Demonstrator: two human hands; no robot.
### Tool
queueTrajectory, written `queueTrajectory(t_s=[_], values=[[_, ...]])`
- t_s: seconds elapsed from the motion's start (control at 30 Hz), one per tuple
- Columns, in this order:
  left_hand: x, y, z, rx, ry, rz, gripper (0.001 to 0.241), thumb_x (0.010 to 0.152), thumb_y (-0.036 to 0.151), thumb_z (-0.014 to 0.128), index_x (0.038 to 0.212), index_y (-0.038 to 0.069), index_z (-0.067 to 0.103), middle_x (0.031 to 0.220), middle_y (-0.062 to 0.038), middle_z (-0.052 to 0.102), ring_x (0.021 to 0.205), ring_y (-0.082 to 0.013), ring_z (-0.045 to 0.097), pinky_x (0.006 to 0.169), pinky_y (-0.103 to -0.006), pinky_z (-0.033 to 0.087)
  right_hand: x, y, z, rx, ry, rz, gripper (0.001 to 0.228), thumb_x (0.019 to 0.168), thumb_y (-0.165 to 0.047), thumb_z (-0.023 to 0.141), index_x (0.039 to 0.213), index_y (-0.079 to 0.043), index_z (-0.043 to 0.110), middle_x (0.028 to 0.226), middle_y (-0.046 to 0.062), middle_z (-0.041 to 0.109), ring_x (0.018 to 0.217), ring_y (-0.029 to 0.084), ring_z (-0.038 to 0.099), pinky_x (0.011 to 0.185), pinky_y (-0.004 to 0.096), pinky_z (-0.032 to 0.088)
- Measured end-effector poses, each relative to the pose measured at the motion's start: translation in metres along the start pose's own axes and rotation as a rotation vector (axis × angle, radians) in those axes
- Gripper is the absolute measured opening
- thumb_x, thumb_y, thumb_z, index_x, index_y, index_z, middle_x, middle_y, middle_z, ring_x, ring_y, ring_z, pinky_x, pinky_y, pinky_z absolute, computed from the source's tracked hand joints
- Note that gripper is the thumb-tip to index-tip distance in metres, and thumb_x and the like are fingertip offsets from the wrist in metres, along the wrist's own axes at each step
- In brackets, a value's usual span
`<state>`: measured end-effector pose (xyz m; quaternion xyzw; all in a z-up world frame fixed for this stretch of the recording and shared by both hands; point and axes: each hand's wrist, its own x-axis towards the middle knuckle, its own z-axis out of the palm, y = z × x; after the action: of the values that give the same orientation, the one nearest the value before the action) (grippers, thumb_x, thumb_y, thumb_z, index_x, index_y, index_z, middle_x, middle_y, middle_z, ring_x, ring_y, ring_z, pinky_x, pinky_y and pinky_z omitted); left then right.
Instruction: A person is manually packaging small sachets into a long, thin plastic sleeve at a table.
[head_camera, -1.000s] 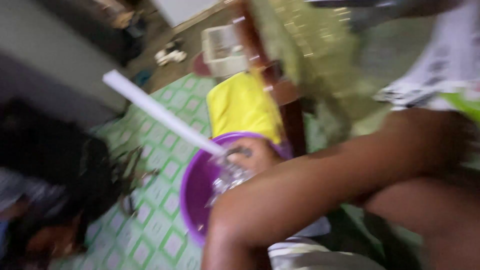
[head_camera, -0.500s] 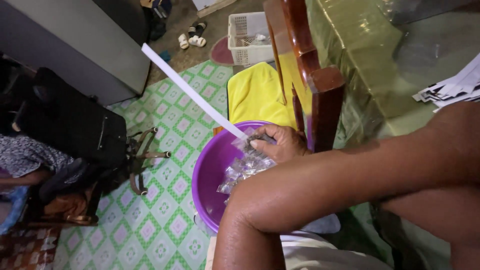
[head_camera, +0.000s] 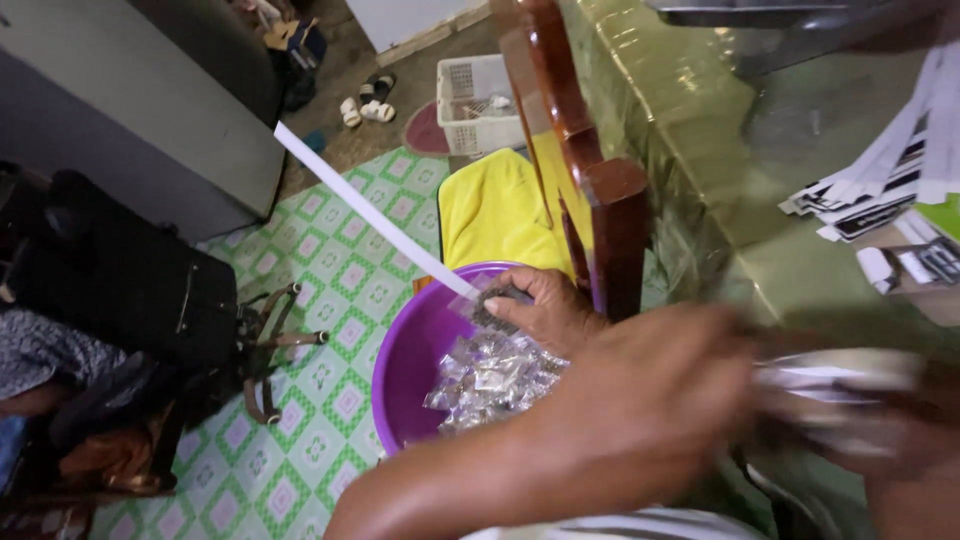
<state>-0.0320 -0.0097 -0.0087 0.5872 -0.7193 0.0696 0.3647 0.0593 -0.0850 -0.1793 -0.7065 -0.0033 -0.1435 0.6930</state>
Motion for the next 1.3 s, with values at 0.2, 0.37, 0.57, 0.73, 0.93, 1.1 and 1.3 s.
queueTrajectory(t_s=[0.2, 0.37, 0.57, 0.73, 0.93, 1.1, 1.3], values=[[-0.128, -0.042, -0.033, -0.037, -0.213, -0.899, 0.043, 0.063, -0.001, 0.066, 0.102, 0.012, 0.077, 0.11, -0.005, 0.081, 0.098, -0.0179, 0.076, 0.083, -0.0328, 0.056, 0.002, -0.002, -0.001, -0.086, 0.028, 0.116, 0.021, 0.085, -0.019, 0.077, 0.105, -0.014, 0.079, 0.092, -0.004, 0.079, 0.077, 0.005, 0.064, 0.07, 0.024, 0.053], [-0.192, -0.025, -0.06, 0.031, 0.31, -0.831, 0.043, 0.103, 0.026, 0.049, 0.137, 0.001, 0.042, 0.113, -0.018, 0.067, 0.083, -0.0192, 0.072, 0.072, -0.0329, 0.07, -0.007, -0.02, -0.004, -0.08, -0.018, 0.057, 0.013, 0.089, -0.019, 0.075, 0.099, -0.013, 0.08, 0.076, -0.007, 0.07, 0.066, 0.006, 0.057, 0.059, 0.024, 0.045], [-0.22, -0.051, -0.055, -0.158, 0.539, -0.994, 0.038, 0.101, 0.027, 0.057, 0.132, 0.006, 0.054, 0.117, -0.01, 0.063, 0.103, -0.0195, 0.062, 0.089, -0.0336, 0.053, -0.007, -0.01, -0.006, 0.041, -0.073, 0.045, 0.014, 0.09, -0.009, 0.073, 0.101, -0.003, 0.077, 0.091, 0.007, 0.081, 0.08, 0.013, 0.074, 0.074, 0.025, 0.06], [-0.227, -0.064, -0.047, -0.059, 0.605, -1.029, 0.038, 0.095, 0.027, 0.07, 0.126, 0.005, 0.064, 0.101, -0.008, 0.068, 0.09, -0.0169, 0.061, 0.082, -0.0349, 0.051, -0.015, -0.022, -0.002, 0.104, -0.092, 0.02, 0.012, 0.089, -0.007, 0.076, 0.1, -0.004, 0.076, 0.086, 0.004, 0.077, 0.077, 0.01, 0.068, 0.072, 0.024, 0.058], [-0.224, -0.077, -0.034, -0.017, 0.62, -1.014, 0.04, 0.086, 0.026, 0.084, 0.119, 0.007, 0.072, 0.091, -0.012, 0.076, 0.079, -0.02, 0.065, 0.073, -0.0371, 0.053, -0.016, -0.024, -0.003, 0.135, -0.068, -0.011, 0.016, 0.087, -0.002, 0.08, 0.101, -0.001, 0.074, 0.082, 0.003, 0.073, 0.073, 0.008, 0.063, 0.068, 0.026, 0.058], [-0.216, -0.081, -0.037, 0.003, 0.615, -0.975, 0.036, 0.084, 0.024, 0.086, 0.112, 0.005, 0.074, 0.087, -0.013, 0.075, 0.079, -0.0205, 0.065, 0.073, -0.0364, 0.053, -0.02, -0.027, -0.003, 0.086, -0.099, -0.041, 0.015, 0.087, -0.003, 0.081, 0.101, -0.003, 0.075, 0.082, 0.003, 0.074, 0.075, 0.007, 0.062, 0.072, 0.028, 0.057], [-0.206, -0.082, -0.036, 0.039, 0.593, -0.923, 0.04, 0.079, 0.024, 0.09, 0.107, 0.001, 0.073, 0.094, -0.018, 0.076, 0.084, -0.0328, 0.073, 0.077, -0.0413, 0.056, -0.022, -0.024, -0.007, 0.046, -0.131, -0.045, 0.015, 0.088, -0.004, 0.08, 0.102, -0.002, 0.075, 0.083, 0.003, 0.074, 0.076, 0.008, 0.061, 0.075, 0.029, 0.057]])
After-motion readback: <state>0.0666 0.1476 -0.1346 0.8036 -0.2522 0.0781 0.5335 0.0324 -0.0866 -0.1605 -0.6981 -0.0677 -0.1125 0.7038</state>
